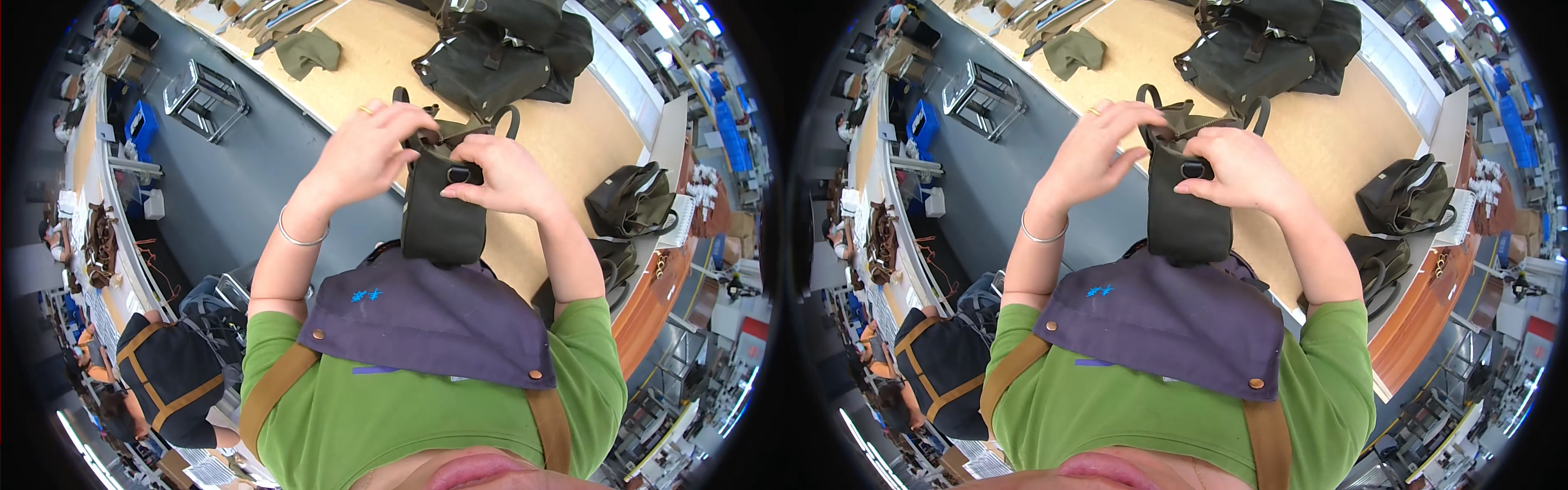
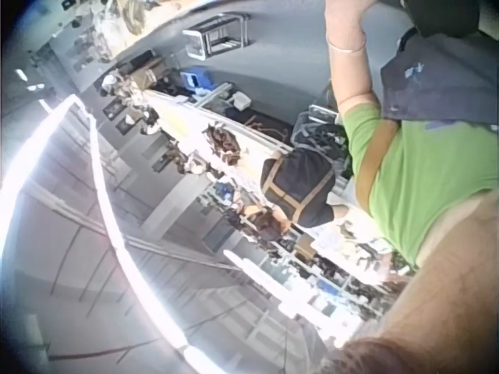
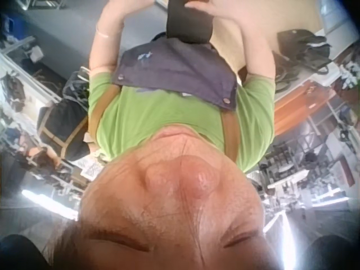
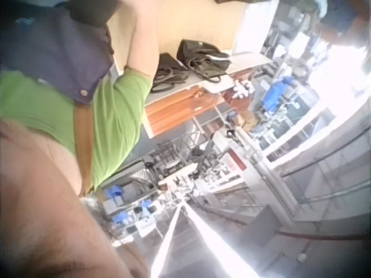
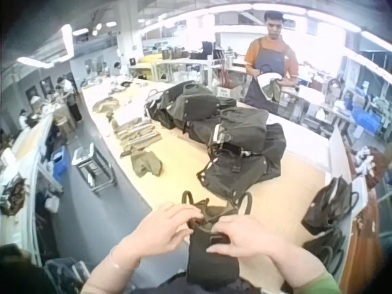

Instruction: Inspecting and assembling the metal clips and D-rings on a canvas and leather bag.

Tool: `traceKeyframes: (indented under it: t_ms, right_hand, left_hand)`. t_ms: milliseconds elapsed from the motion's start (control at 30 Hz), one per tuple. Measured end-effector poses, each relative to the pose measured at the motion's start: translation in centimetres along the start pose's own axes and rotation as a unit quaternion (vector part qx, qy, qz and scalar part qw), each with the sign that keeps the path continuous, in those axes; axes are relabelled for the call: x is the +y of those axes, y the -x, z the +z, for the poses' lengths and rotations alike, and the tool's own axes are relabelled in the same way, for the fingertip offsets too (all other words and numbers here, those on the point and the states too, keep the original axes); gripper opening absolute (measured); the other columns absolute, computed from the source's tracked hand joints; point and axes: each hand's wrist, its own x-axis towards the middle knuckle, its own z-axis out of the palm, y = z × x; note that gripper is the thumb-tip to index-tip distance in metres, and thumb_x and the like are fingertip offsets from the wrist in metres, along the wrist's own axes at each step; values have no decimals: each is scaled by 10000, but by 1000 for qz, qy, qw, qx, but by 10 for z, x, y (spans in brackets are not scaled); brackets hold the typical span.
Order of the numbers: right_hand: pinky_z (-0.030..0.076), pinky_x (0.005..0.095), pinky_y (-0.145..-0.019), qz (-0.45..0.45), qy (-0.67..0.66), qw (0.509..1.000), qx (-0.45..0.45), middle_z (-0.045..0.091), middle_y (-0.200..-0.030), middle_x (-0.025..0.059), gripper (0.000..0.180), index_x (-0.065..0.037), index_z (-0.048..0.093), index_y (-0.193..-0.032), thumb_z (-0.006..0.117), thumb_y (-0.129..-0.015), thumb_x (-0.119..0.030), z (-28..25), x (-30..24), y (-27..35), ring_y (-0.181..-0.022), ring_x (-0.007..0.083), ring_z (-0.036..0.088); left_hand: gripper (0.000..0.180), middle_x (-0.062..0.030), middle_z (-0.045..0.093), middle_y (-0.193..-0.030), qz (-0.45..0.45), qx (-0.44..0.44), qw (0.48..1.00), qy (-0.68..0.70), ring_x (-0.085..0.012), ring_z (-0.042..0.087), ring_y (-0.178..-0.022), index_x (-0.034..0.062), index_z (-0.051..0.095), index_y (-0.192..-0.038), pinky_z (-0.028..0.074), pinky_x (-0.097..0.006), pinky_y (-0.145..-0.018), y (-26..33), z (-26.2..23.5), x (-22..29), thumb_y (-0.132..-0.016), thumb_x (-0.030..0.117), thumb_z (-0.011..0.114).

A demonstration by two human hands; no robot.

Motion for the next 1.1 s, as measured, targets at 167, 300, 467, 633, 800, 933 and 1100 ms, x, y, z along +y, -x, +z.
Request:
traceKeyframes:
  t_ms: [167, 300, 467, 633, 800, 933, 1100]
  right_hand:
    - [497, 406, -726, -17, -42, 997, -56, 627, -803, 117, 263, -23, 683, -889, 675, -805, -273, -16, 8, -14, -820, 301, 624]
    - [490, 355, -688, -6, -107, 986, -130, 656, -820, 123, 178, -1, 684, -930, 611, -859, -147, -26, 32, -27, -761, 257, 628]
    - [492, 354, -680, -3, -133, 969, -206, 682, -782, 135, 139, -20, 696, -921, 633, -832, -106, -32, 36, -44, -724, 244, 640]
    - [481, 368, -673, -46, -54, 980, -188, 645, -765, 133, 106, -9, 675, -900, 653, -822, -78, -20, 25, -54, -730, 277, 619]
    - [469, 380, -681, -120, -93, 977, -148, 601, -806, 125, 100, 5, 659, -917, 621, -850, -59, -20, 25, -46, -762, 293, 593]
    - [462, 348, -660, -93, -127, 974, -160, 585, -818, 98, 138, 3, 665, -960, 637, -853, -79, -20, 30, -39, -741, 244, 584]
    - [456, 311, -626, -51, -174, 963, -200, 587, -804, 70, 191, -2, 674, -987, 683, -842, -125, -30, 22, -35, -697, 187, 570]
  left_hand:
    - [233, -113, 629, -905, -6, -84, 996, 29, -313, 607, -844, 67, 531, -1003, 484, -394, -733, -2, 22, 2, -811, 37, 660]
    - [196, -113, 614, -857, -23, -77, 988, 129, -300, 601, -812, 54, 534, -976, 469, -391, -689, -4, 21, -4, -827, 48, 661]
    - [157, -103, 589, -810, -15, -76, 987, 142, -282, 570, -746, 48, 552, -915, 452, -374, -643, -4, 16, -7, -823, 57, 678]
    - [119, -81, 574, -793, -14, -71, 983, 170, -233, 538, -713, 48, 575, -897, 437, -343, -611, 5, 18, -9, -838, 67, 676]
    - [107, -88, 587, -761, -121, -70, 967, 212, -254, 554, -734, 38, 590, -902, 448, -364, -662, 13, 12, -8, -842, 82, 667]
    - [108, -56, 578, -715, -86, -27, 969, 229, -192, 522, -631, 40, 653, -963, 436, -320, -605, 18, 19, -17, -867, 89, 660]
    - [111, -71, 586, -690, -29, -29, 986, 162, -223, 541, -629, 48, 699, -941, 441, -340, -605, 22, 17, -23, -866, 123, 668]
